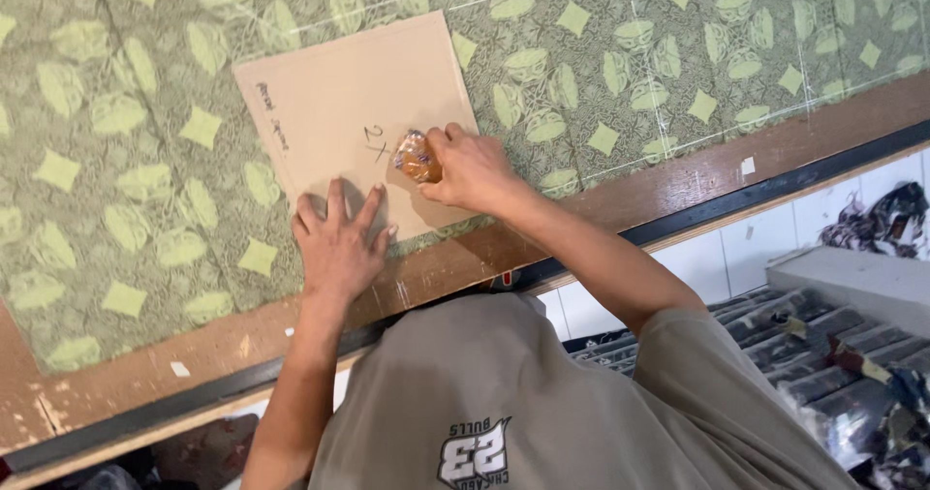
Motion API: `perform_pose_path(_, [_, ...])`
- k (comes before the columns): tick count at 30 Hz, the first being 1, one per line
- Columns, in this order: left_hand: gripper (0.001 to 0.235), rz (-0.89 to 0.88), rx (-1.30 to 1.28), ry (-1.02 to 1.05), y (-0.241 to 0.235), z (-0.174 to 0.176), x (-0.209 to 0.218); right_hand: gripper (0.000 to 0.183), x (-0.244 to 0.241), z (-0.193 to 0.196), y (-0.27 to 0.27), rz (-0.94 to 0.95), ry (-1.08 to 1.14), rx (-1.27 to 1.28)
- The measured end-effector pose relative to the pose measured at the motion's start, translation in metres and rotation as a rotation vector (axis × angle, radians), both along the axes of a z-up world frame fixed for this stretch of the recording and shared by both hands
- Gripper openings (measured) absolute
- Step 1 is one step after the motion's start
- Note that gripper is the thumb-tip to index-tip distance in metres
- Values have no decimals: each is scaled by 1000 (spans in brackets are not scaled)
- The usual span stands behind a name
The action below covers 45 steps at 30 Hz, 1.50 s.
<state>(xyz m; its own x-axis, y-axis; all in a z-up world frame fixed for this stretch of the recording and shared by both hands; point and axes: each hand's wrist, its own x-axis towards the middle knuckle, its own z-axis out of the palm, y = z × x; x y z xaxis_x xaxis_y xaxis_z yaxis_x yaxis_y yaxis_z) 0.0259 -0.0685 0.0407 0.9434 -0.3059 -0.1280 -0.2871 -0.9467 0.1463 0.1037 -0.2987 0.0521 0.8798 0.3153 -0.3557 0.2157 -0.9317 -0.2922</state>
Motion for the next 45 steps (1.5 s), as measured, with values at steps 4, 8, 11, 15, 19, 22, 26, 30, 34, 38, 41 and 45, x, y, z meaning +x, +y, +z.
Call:
perform_pose_path(4, [60,-3,14,38,-2,5,6,72,10,-12,-13,-130,-6,220])
perform_pose_path(8, [59,-5,-25,59,-1,7,11,57,46,-27,-27,-229,-98,253])
perform_pose_path(11, [58,-19,-63,74,0,4,23,56,76,-36,-33,-289,54,190])
perform_pose_path(15, [48,117,-104,174,3,-5,45,61,82,-47,-40,-186,-152,209])
perform_pose_path(19, [43,74,-175,-102,16,-18,88,66,90,-51,-43,-152,2,133])
perform_pose_path(22, [36,76,-225,-247,30,-24,119,66,90,-43,-44,-116,-83,101])
perform_pose_path(26, [36,107,-225,-114,40,-26,142,61,102,-28,-47,-119,-31,95])
perform_pose_path(30, [46,139,-246,-117,42,-29,141,35,131,-23,-41,-167,-35,407])
perform_pose_path(34, [50,162,-258,-164,41,-37,137,33,167,-33,-5,-387,420,876])
perform_pose_path(38, [53,199,-310,-172,42,-44,135,30,183,-45,57,-273,397,1051])
perform_pose_path(41, [47,227,-355,-114,41,-49,133,19,187,-52,96,-116,183,958])
perform_pose_path(45, [55,218,-344,-92,43,-52,132,15,193,-57,134,147,-116,806])
